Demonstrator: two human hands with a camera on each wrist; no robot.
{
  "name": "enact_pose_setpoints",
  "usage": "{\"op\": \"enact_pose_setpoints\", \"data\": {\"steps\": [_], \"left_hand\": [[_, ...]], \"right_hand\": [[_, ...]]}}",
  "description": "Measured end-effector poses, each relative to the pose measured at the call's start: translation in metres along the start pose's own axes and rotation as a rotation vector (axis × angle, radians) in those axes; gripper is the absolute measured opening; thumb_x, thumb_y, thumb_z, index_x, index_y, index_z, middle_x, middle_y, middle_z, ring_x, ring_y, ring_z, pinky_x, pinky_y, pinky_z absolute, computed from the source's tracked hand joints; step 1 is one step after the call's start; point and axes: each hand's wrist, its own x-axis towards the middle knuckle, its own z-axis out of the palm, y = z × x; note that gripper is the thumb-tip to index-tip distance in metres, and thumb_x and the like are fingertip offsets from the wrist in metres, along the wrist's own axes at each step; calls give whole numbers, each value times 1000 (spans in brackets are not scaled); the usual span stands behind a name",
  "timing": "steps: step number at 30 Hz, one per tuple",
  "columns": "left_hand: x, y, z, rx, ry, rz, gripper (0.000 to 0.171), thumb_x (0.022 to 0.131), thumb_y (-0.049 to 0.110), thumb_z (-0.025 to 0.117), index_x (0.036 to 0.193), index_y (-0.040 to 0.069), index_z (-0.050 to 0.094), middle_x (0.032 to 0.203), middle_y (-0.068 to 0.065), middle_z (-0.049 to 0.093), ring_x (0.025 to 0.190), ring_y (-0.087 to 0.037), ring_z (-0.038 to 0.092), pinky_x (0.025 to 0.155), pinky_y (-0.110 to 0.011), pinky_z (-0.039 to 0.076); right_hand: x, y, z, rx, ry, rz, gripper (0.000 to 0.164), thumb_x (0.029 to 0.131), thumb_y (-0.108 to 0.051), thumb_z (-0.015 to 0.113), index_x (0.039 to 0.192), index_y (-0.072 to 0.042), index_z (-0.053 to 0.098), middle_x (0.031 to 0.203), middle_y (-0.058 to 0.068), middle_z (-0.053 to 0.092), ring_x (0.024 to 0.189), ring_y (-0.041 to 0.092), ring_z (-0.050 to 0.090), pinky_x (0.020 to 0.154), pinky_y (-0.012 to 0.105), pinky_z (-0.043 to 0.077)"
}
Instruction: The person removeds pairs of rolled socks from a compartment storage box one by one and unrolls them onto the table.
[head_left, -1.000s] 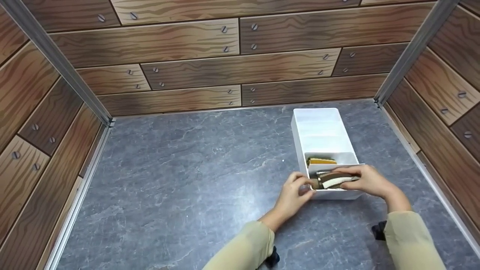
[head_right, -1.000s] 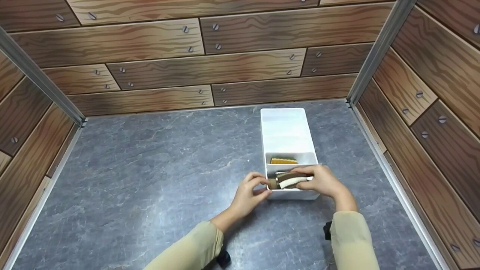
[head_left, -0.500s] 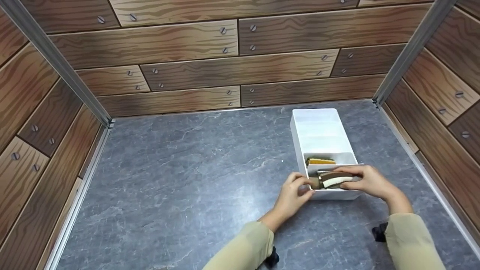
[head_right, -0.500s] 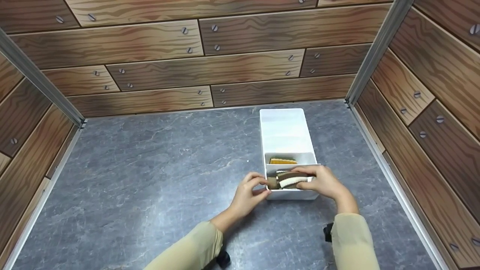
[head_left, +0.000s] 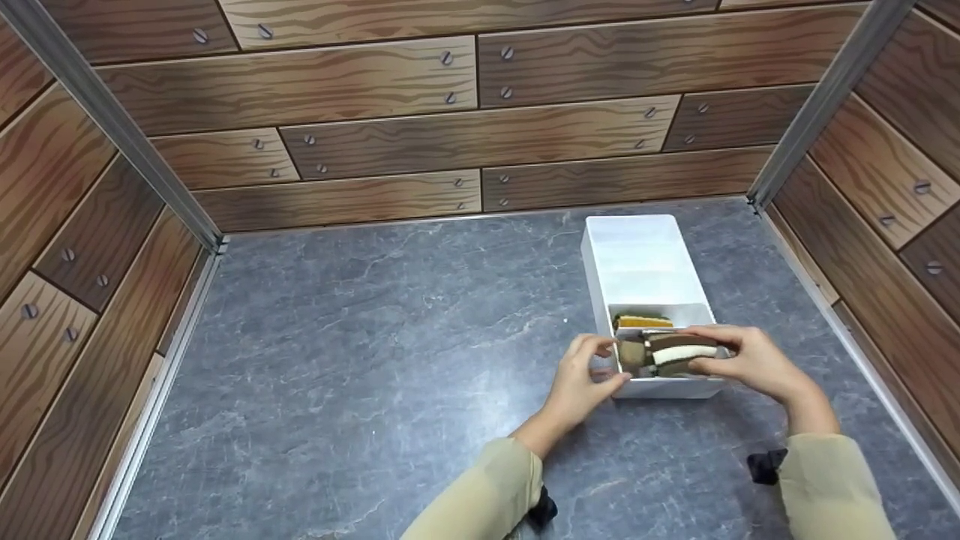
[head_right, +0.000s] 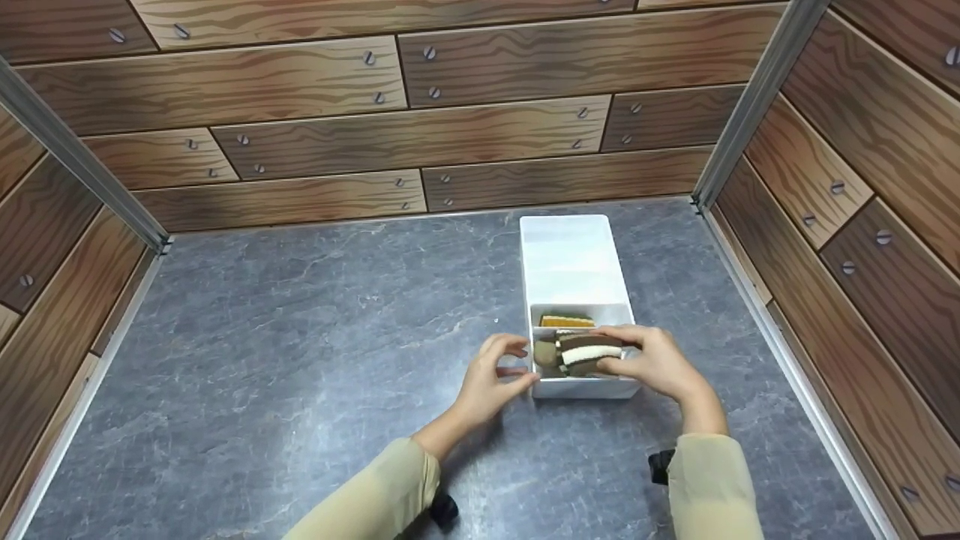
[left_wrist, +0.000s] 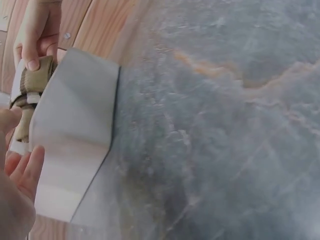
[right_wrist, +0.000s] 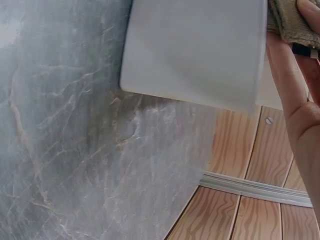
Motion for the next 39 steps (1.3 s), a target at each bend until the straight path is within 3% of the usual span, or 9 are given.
{"op": "enact_pose_setpoints", "data": {"steps": [7, 10, 14, 17, 20, 22, 26, 32, 39], "left_hand": [[6, 10, -17, 65, -26, 101, 75, 76, 11, 81, 141, 11, 43, 130, -8, 45, 114, -13, 50, 86, -14, 46], [8, 11, -31, 87, -7, 134, 73, 74, 10, 82, 138, 10, 47, 131, -8, 44, 116, -14, 49, 87, -15, 46], [5, 6, -58, 125, 41, 170, 61, 73, 8, 81, 129, 7, 55, 128, -10, 48, 114, -19, 51, 88, -17, 47], [1, 2, -80, 114, 52, 153, 62, 73, 6, 82, 128, 4, 53, 127, -12, 49, 113, -21, 52, 87, -20, 48], [-3, -2, -101, 113, 44, 115, 71, 73, 10, 83, 134, 5, 47, 130, -12, 48, 115, -21, 52, 90, -23, 48], [-6, -6, -113, 172, 39, 110, 76, 73, 15, 83, 137, 6, 43, 131, -12, 48, 116, -21, 51, 95, -28, 45], [-12, -16, -131, 339, 20, 134, 74, 74, 18, 83, 138, 9, 46, 130, -10, 48, 117, -21, 50, 102, -34, 39], [-23, -35, -143, 451, 1, 58, 65, 76, 7, 80, 134, 11, 51, 128, -9, 49, 116, -26, 49, 98, -38, 43], [-36, -55, -148, 520, -98, 8, 63, 73, 8, 80, 130, 10, 54, 124, -7, 52, 114, -27, 50, 100, -40, 41]], "right_hand": [[8, -22, 11, 38, 27, -69, 49, 79, -10, 78, 124, -1, 63, 118, 17, 62, 99, 1, 58, 78, 20, 51], [19, -35, 23, 39, 38, -129, 47, 77, -5, 78, 122, 0, 64, 118, 16, 63, 102, -1, 56, 82, 17, 49], [33, -70, 44, 27, 39, -212, 43, 76, 1, 77, 117, 4, 65, 117, 19, 63, 104, -1, 55, 87, 14, 45], [45, -85, 61, 14, 34, -252, 42, 76, -1, 78, 116, 3, 66, 115, 16, 65, 103, 4, 57, 87, 17, 46], [59, -80, 81, 2, 36, -248, 44, 75, -9, 81, 118, -6, 68, 114, 8, 67, 101, 11, 59, 85, 26, 50], [68, -73, 96, 5, 33, -243, 45, 76, -14, 81, 119, -11, 68, 114, 5, 66, 102, 17, 60, 85, 33, 51], [76, -79, 125, 12, 39, -250, 45, 76, -13, 81, 119, -9, 67, 115, 7, 65, 104, 22, 60, 89, 39, 50], [83, -78, 168, -36, 79, -290, 49, 73, -1, 79, 119, -2, 63, 117, 14, 62, 108, 31, 57, 96, 46, 44], [77, -65, 201, -138, 25, -208, 53, 74, -2, 77, 124, 0, 58, 121, 16, 57, 110, 34, 55, 99, 50, 41]]}}
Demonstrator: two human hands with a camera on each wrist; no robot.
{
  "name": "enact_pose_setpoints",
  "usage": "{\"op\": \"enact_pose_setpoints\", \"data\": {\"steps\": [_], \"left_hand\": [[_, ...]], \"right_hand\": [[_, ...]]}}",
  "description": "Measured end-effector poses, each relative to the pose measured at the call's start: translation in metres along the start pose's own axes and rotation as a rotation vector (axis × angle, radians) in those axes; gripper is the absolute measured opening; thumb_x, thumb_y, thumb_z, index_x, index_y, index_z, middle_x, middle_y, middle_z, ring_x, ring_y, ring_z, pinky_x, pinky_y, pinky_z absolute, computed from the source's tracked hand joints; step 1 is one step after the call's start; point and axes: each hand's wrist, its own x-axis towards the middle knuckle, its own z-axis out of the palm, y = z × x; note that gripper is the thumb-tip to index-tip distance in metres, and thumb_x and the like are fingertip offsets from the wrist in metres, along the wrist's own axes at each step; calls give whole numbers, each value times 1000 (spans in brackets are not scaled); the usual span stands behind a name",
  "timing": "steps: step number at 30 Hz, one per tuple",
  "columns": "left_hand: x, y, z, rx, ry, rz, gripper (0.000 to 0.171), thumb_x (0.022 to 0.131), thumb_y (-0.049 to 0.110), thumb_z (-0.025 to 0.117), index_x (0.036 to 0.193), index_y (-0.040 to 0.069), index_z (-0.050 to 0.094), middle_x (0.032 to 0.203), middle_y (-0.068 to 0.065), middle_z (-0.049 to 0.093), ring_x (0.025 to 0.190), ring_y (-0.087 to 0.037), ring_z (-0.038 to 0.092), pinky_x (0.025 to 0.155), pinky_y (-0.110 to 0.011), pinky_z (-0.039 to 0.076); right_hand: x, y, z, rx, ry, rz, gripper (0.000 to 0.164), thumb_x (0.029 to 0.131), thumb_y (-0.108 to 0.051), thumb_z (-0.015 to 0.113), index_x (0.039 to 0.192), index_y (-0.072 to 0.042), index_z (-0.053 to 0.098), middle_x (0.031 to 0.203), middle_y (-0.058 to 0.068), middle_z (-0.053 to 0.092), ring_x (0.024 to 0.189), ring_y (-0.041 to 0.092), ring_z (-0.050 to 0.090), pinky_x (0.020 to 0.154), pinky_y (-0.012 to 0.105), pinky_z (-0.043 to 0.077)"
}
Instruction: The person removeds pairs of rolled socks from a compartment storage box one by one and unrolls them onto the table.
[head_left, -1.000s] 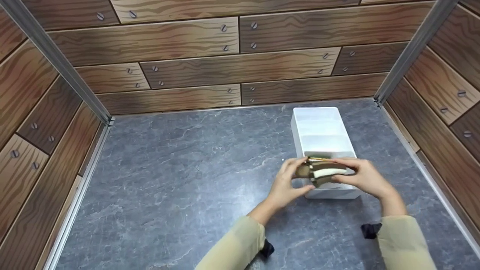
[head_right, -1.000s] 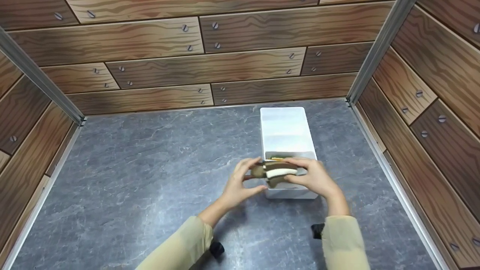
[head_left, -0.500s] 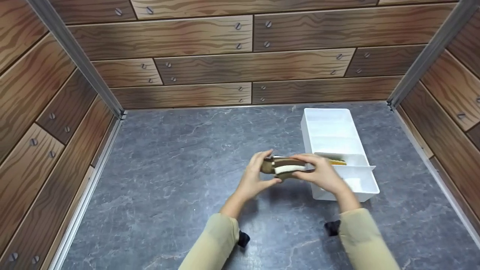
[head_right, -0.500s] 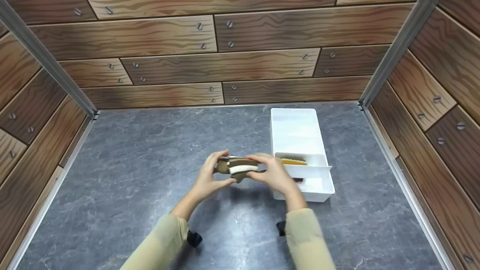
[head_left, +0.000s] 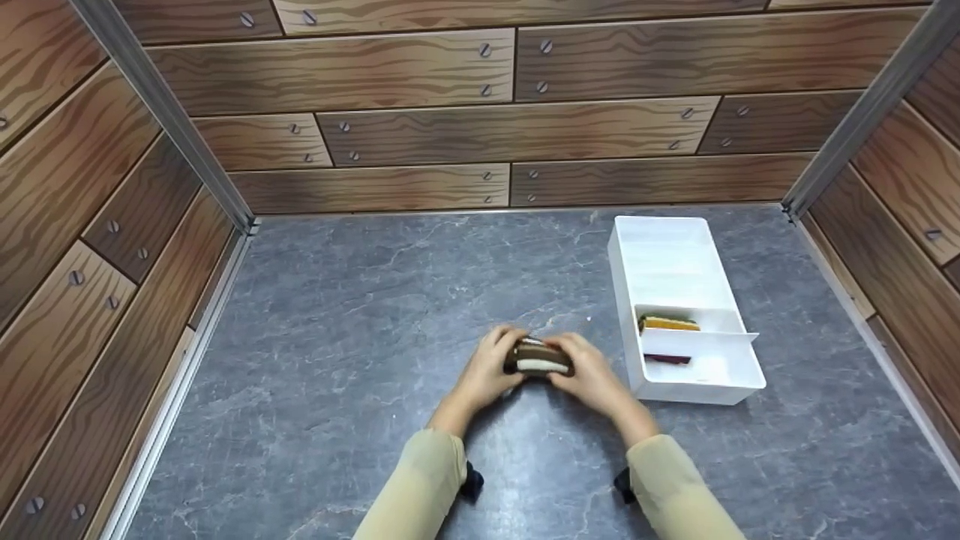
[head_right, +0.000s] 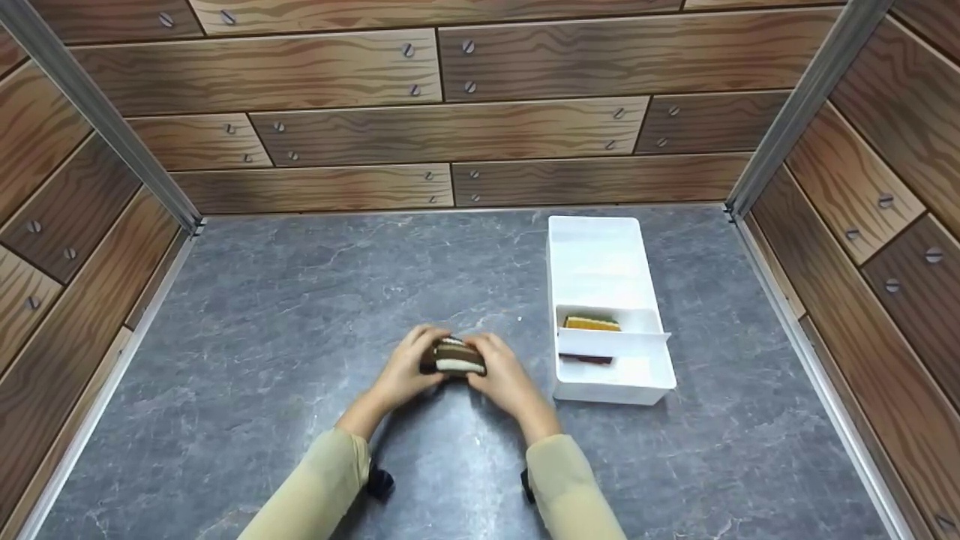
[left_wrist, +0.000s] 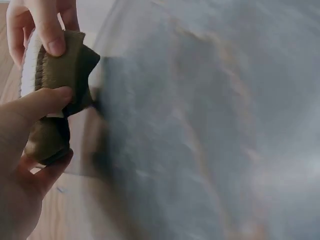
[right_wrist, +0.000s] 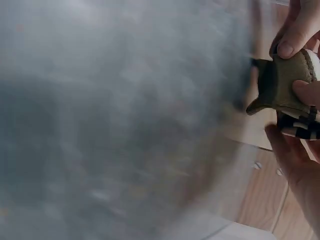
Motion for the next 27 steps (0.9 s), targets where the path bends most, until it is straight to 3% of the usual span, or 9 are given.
{"op": "enact_pose_setpoints", "data": {"steps": [4, 9, 15, 27], "left_hand": [[-2, -3, -2, -1, -87, -31, 62, 76, 22, 81, 132, 12, 55, 126, -4, 52, 114, -24, 51, 99, -39, 42], [3, -1, -7, -45, -126, -44, 56, 85, 36, 72, 132, 10, 55, 127, -4, 53, 113, -21, 52, 96, -37, 43], [8, -2, -7, -81, -157, -44, 50, 86, 33, 71, 128, 9, 59, 125, -4, 55, 113, -20, 52, 98, -35, 41], [4, -5, -10, -115, -137, -26, 47, 85, 29, 73, 126, 10, 60, 123, -5, 57, 111, -19, 54, 98, -33, 42]], "right_hand": [[-5, 6, 7, -9, -13, -9, 52, 73, 0, 76, 122, 1, 58, 119, 17, 57, 110, 35, 55, 99, 49, 41], [-6, 11, 10, 5, 11, -12, 52, 72, 2, 76, 121, 1, 58, 115, 16, 59, 106, 33, 57, 96, 48, 44], [-7, 11, 12, 24, 1, 15, 53, 74, 0, 76, 124, 0, 57, 115, 16, 59, 106, 33, 57, 96, 48, 44], [-6, 7, 9, -8, -6, 4, 53, 76, 2, 74, 125, 1, 56, 119, 16, 59, 110, 34, 56, 97, 49, 43]]}}
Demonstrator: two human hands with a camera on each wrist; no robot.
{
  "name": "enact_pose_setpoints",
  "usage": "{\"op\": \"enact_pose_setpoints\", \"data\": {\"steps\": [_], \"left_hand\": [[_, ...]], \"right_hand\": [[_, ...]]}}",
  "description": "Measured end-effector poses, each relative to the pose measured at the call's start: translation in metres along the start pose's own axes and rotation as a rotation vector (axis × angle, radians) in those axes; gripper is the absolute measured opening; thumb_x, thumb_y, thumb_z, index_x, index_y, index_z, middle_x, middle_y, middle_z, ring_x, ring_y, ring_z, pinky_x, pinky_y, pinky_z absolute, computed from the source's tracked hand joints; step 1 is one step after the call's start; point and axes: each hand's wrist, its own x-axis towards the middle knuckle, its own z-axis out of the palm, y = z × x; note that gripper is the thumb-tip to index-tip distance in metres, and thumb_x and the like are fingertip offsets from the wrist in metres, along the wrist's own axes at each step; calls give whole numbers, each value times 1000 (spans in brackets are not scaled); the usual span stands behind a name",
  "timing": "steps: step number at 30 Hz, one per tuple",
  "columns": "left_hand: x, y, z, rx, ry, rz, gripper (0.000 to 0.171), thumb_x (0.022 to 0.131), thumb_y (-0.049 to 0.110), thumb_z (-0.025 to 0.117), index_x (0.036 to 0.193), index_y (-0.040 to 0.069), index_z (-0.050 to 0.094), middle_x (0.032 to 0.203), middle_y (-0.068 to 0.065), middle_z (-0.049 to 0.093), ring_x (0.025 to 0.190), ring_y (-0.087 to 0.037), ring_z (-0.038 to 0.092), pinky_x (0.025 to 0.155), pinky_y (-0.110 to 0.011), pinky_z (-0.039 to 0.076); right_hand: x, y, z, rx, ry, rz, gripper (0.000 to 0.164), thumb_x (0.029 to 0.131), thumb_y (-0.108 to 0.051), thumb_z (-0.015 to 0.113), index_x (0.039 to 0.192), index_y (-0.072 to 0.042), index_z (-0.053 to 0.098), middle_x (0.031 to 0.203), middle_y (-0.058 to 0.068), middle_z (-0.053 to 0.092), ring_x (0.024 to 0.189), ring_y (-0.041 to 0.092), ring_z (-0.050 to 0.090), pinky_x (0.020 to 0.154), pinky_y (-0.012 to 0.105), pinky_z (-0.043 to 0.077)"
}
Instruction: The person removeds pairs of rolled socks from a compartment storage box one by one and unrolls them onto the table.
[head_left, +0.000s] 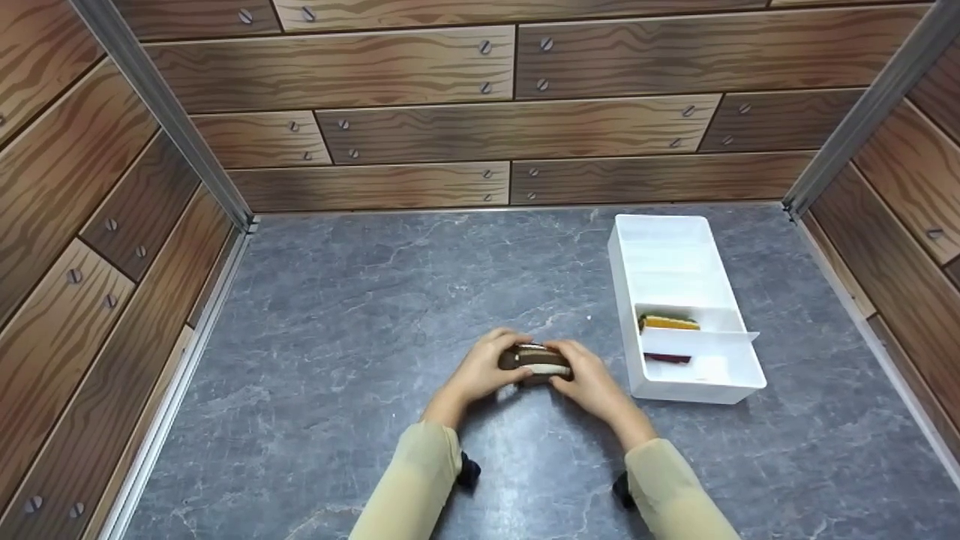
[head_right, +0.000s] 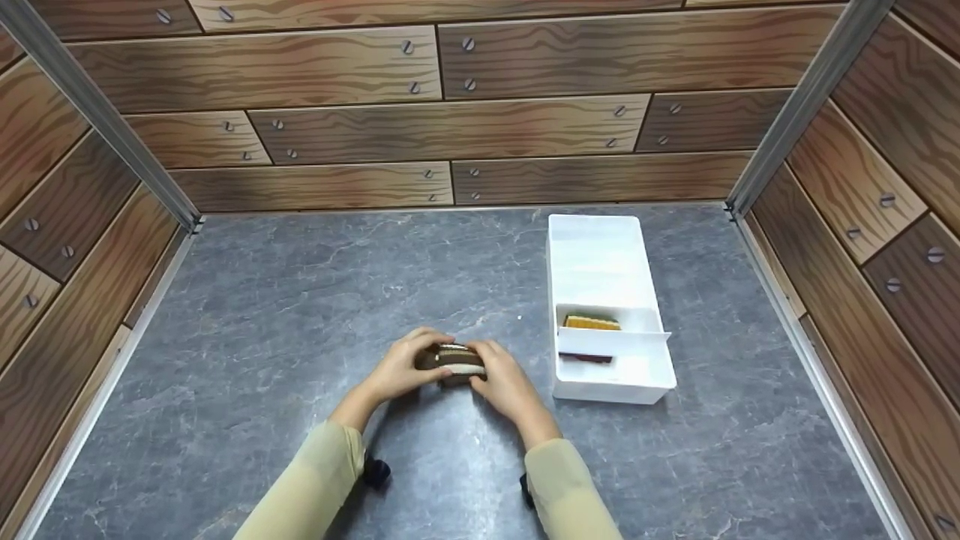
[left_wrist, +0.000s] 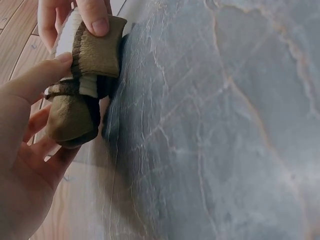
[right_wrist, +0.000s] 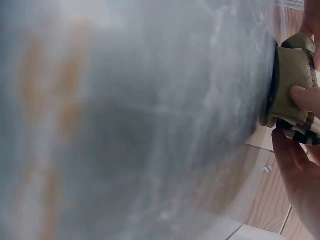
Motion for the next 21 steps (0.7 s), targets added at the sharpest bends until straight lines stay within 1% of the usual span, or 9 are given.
{"op": "enact_pose_setpoints", "data": {"steps": [5, 11, 17, 21], "left_hand": [[-4, 1, -1, 0, 20, -23, 46, 84, 28, 74, 125, 10, 61, 122, -5, 58, 112, -19, 53, 99, -34, 41], [-8, 2, -1, -7, 39, -34, 47, 83, 26, 75, 125, 10, 61, 120, -3, 58, 110, -18, 53, 98, -33, 42], [-12, 3, -1, -20, 47, -47, 45, 82, 23, 75, 124, 10, 62, 119, -3, 59, 108, -17, 54, 97, -31, 43], [-15, 4, -2, -26, 52, -59, 45, 82, 22, 75, 123, 10, 62, 120, -4, 59, 108, -17, 55, 97, -32, 43]], "right_hand": [[5, -3, -3, -6, -36, 22, 51, 76, 3, 73, 125, 0, 57, 120, 16, 59, 112, 34, 55, 99, 50, 41], [10, -4, -5, -11, -71, 40, 51, 76, 5, 71, 125, -1, 57, 122, 16, 58, 114, 35, 54, 101, 49, 39], [13, -3, -5, -23, -64, 11, 51, 74, 9, 69, 123, -1, 58, 121, 16, 58, 114, 35, 54, 100, 50, 40], [16, -2, -6, -30, -79, 6, 53, 74, 10, 69, 124, 0, 58, 123, 17, 57, 115, 36, 52, 101, 51, 39]]}}
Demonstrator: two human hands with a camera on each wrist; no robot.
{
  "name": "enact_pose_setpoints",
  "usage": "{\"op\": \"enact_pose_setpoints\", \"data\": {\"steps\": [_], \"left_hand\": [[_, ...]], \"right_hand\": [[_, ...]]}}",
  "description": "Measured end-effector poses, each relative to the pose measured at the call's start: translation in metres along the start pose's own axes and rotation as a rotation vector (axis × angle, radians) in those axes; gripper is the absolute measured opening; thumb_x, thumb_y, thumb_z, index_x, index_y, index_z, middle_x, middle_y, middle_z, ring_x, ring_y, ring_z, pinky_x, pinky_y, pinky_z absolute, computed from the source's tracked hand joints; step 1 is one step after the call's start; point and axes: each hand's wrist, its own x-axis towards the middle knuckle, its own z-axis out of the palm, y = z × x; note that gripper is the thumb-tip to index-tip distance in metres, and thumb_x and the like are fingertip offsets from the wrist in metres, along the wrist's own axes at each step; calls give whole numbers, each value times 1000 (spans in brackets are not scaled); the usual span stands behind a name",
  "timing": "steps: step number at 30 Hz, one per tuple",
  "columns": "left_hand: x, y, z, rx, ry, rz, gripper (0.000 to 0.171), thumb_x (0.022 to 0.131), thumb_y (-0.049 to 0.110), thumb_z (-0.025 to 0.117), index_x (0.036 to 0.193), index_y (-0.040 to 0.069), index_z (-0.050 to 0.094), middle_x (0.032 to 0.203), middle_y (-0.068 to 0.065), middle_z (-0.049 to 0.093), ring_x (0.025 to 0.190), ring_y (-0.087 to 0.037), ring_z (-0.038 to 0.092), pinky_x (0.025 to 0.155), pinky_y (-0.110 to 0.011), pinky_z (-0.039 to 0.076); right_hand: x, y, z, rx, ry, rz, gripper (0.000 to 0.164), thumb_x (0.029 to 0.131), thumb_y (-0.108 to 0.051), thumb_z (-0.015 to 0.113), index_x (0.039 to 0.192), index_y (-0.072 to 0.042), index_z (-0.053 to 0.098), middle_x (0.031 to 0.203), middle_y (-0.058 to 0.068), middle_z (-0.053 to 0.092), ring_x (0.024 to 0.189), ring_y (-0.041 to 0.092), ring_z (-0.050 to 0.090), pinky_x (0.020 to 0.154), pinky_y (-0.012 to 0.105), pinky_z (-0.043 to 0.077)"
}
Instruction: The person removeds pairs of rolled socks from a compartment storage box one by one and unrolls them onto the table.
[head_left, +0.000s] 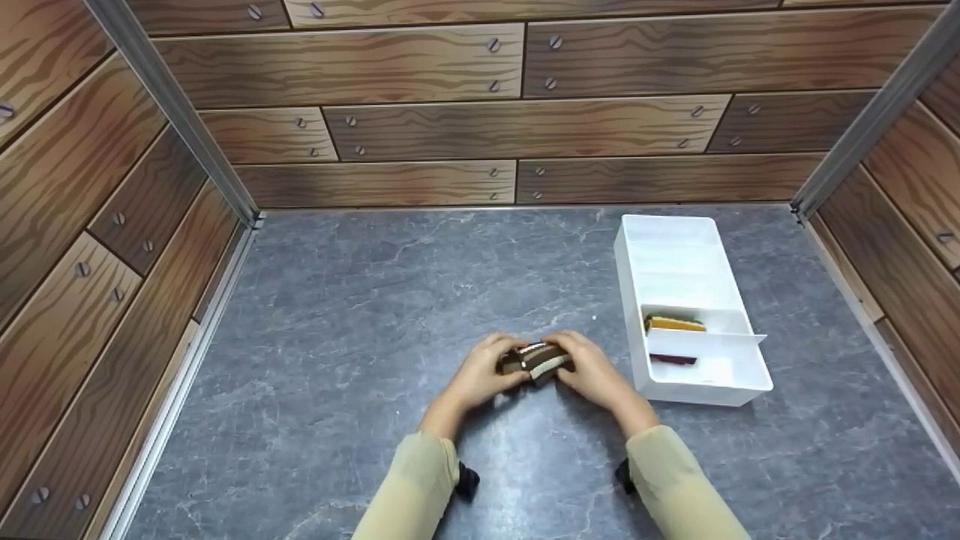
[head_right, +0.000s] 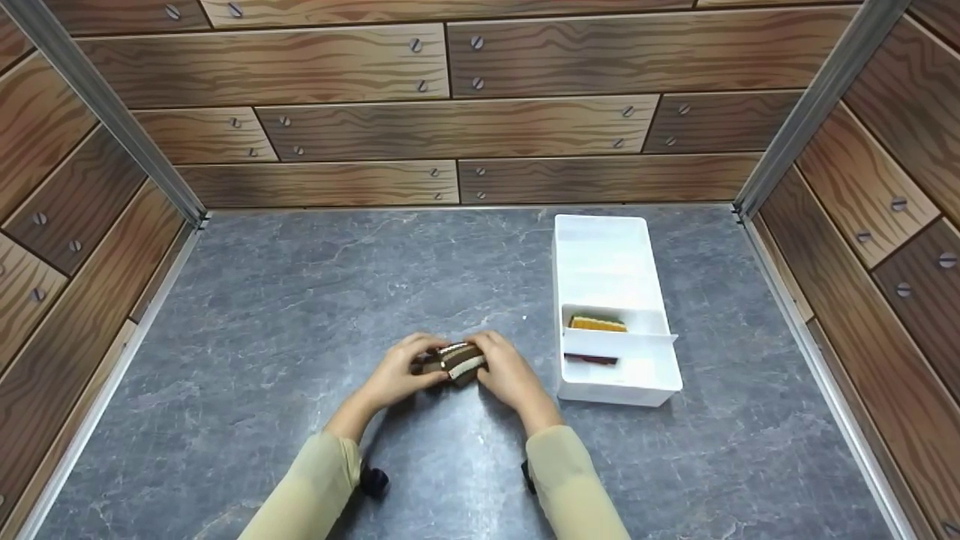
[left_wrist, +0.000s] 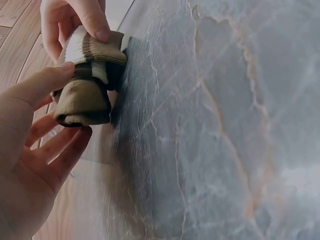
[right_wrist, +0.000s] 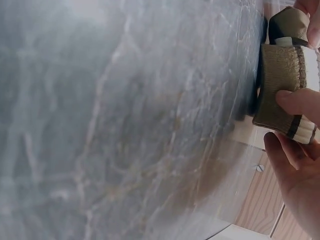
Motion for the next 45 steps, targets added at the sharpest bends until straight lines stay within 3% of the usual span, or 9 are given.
{"op": "enact_pose_setpoints", "data": {"steps": [9, 17, 23, 28, 32, 39, 45], "left_hand": [[-3, 1, 2, -51, 26, 27, 39, 84, 19, 74, 119, 7, 63, 116, -4, 60, 104, -16, 57, 93, -29, 46], [-4, 1, 3, -35, 51, 7, 37, 82, 18, 75, 117, 8, 65, 114, -3, 61, 102, -15, 58, 91, -28, 47], [-4, 4, 1, -44, 34, -14, 37, 82, 17, 75, 116, 7, 64, 114, -4, 60, 101, -17, 59, 90, -29, 48], [-4, 4, 1, -45, 26, -18, 37, 82, 16, 75, 116, 7, 64, 114, -5, 60, 102, -18, 59, 90, -29, 48], [-5, 5, 0, -49, 30, -16, 36, 82, 16, 75, 116, 7, 64, 114, -5, 61, 101, -17, 60, 89, -26, 49], [-7, 5, 1, -25, 37, -3, 35, 83, 21, 75, 112, 5, 65, 110, -5, 62, 98, -17, 59, 87, -27, 49], [-10, 6, 3, -19, 35, -4, 29, 85, 23, 72, 108, 6, 66, 102, -3, 65, 90, -16, 61, 82, -26, 50]], "right_hand": [[3, 0, -2, -12, 2, -34, 57, 73, 12, 68, 128, -1, 58, 133, 22, 50, 121, 41, 47, 102, 55, 36], [-1, -4, -3, -33, 53, -47, 62, 72, 13, 68, 131, -2, 55, 139, 24, 44, 126, 44, 41, 104, 57, 32], [-10, -19, -6, -66, 211, -10, 57, 70, 14, 68, 124, 2, 57, 130, 21, 49, 120, 41, 44, 102, 53, 36], [-18, -33, -1, -24, 350, 101, 32, 74, 12, 62, 105, 6, 58, 105, 20, 54, 94, 34, 55, 84, 45, 49], [-20, -36, 8, 52, 328, 183, 23, 82, 5, 64, 104, 7, 57, 101, 19, 55, 83, 29, 61, 74, 39, 54], [-18, -34, 17, 72, 318, 204, 36, 82, 0, 70, 115, 7, 57, 106, 19, 55, 85, 28, 61, 77, 40, 53], [-13, -32, 15, 82, 258, 203, 45, 82, 3, 68, 125, 5, 56, 113, 20, 56, 90, 29, 62, 80, 40, 54]]}}
